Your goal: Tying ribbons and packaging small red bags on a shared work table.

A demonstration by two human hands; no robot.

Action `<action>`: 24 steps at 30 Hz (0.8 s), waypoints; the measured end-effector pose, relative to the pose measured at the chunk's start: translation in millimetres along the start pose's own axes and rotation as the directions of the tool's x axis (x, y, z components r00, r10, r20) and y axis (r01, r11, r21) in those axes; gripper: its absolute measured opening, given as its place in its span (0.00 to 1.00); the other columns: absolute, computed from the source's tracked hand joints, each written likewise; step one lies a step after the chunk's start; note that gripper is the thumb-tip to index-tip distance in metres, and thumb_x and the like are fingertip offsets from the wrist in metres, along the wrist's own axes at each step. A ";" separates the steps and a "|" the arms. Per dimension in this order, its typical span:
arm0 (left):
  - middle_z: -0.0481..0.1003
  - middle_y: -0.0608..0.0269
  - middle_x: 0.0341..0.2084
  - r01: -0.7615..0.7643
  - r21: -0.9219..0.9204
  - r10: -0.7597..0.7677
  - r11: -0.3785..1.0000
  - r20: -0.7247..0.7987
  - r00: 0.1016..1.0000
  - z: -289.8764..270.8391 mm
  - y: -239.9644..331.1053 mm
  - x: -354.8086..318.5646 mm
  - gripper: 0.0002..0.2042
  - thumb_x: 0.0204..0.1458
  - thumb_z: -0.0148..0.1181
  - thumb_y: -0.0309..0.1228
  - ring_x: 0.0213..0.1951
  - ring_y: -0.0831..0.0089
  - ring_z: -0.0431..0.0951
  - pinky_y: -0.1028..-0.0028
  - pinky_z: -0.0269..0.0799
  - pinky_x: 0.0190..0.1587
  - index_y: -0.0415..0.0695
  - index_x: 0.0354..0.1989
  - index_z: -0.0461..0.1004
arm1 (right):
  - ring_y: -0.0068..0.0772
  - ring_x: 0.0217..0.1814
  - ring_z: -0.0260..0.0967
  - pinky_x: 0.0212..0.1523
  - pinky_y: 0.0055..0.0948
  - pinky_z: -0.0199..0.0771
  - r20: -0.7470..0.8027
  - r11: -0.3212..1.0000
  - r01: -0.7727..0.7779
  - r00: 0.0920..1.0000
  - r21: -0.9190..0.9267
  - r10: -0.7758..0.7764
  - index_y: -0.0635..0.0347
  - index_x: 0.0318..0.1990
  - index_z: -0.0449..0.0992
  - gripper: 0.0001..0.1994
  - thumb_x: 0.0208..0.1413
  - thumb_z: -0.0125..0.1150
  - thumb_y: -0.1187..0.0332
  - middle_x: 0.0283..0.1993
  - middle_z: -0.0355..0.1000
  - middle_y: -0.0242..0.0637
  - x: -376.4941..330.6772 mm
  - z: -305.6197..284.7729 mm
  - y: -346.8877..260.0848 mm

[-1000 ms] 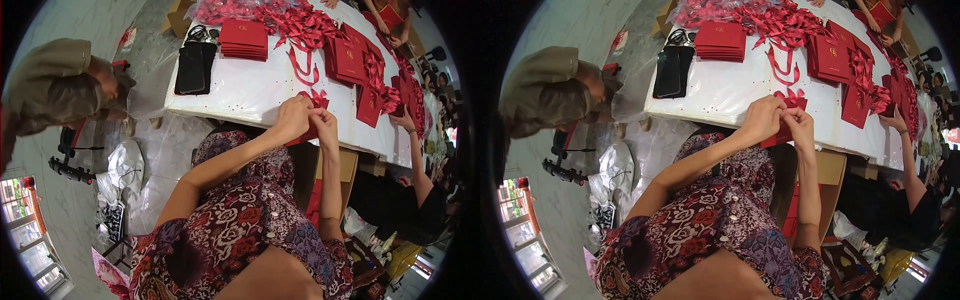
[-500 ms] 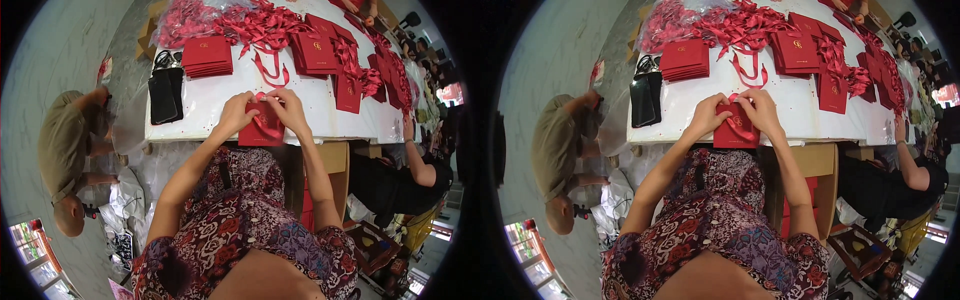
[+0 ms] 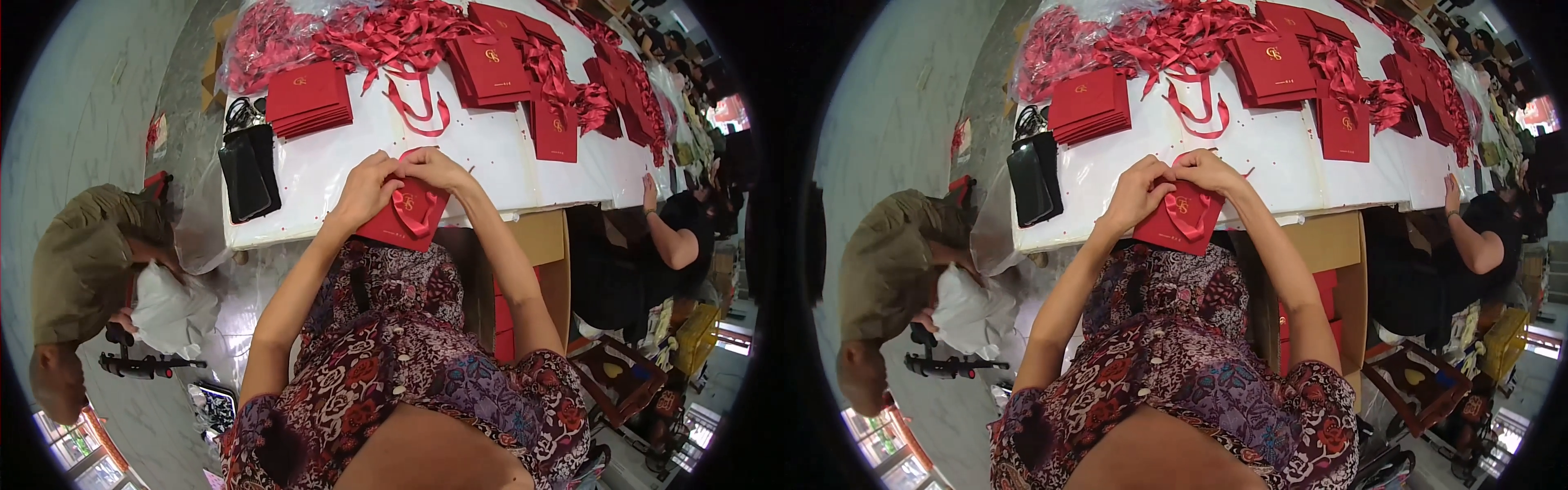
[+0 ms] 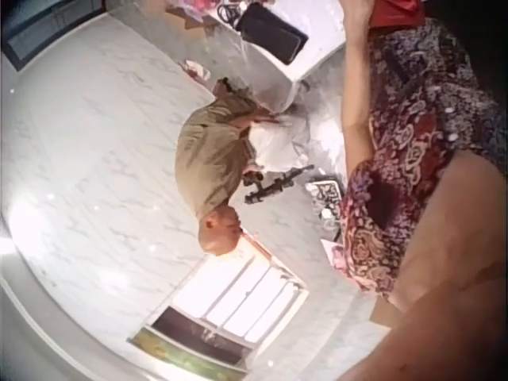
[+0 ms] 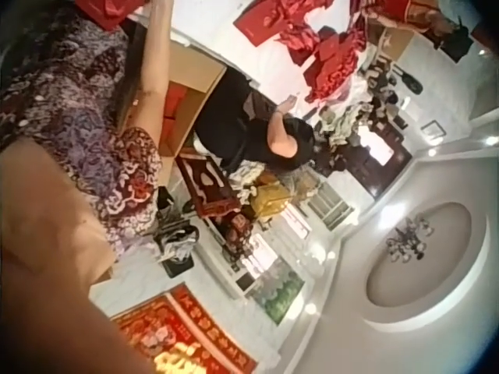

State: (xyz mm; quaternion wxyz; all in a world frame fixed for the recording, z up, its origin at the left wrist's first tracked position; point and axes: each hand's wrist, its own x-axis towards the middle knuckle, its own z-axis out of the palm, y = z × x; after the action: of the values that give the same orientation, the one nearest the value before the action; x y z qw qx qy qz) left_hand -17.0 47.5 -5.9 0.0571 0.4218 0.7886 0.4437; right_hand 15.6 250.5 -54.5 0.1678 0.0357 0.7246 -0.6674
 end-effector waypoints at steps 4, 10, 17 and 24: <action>0.73 0.57 0.29 0.056 0.024 -0.056 0.998 -0.008 0.998 7.8 -2.6 -0.1 0.07 0.47 0.67 0.27 0.29 0.62 0.75 0.68 0.71 0.34 0.41 0.34 0.76 | 0.15 0.29 0.67 0.31 0.20 0.66 -0.256 0.995 -0.090 0.964 -0.046 0.075 0.65 0.36 0.82 0.12 0.59 0.61 0.64 0.28 0.75 0.28 9.6 1.8 -6.1; 0.74 0.57 0.29 0.154 0.048 -0.149 0.987 -0.088 0.985 15.9 -17.0 -3.0 0.09 0.47 0.68 0.30 0.26 0.63 0.73 0.68 0.70 0.32 0.42 0.35 0.78 | 0.30 0.25 0.72 0.30 0.29 0.69 -0.623 0.939 0.090 0.727 -0.331 -0.289 0.61 0.38 0.83 0.13 0.55 0.63 0.60 0.25 0.76 0.38 -4.6 -27.3 4.1; 0.78 0.56 0.27 0.344 0.274 -0.280 0.898 -0.247 0.928 0.1 -22.6 12.2 0.12 0.51 0.63 0.39 0.33 0.57 0.79 0.62 0.72 0.37 0.42 0.33 0.77 | 0.33 0.26 0.74 0.31 0.32 0.71 -0.588 0.892 -0.116 0.787 -0.437 -0.186 0.62 0.31 0.81 0.14 0.53 0.65 0.58 0.24 0.76 0.37 -47.7 -34.2 -18.3; 0.79 0.59 0.21 0.340 0.454 -0.292 0.824 -0.176 0.940 32.5 -41.7 31.2 0.11 0.48 0.66 0.39 0.29 0.55 0.80 0.61 0.73 0.36 0.44 0.33 0.78 | 0.45 0.31 0.76 0.33 0.39 0.74 -0.501 0.750 -0.238 0.854 -0.617 -0.141 0.59 0.24 0.80 0.15 0.46 0.68 0.55 0.26 0.77 0.41 -12.2 13.2 -23.1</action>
State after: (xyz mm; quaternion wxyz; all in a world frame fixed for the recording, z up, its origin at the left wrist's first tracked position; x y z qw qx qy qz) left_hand -47.4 80.6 -47.7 -0.0150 0.2638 0.9341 0.2400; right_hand 23.3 237.2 -29.6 -0.0137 0.1719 0.9286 -0.3285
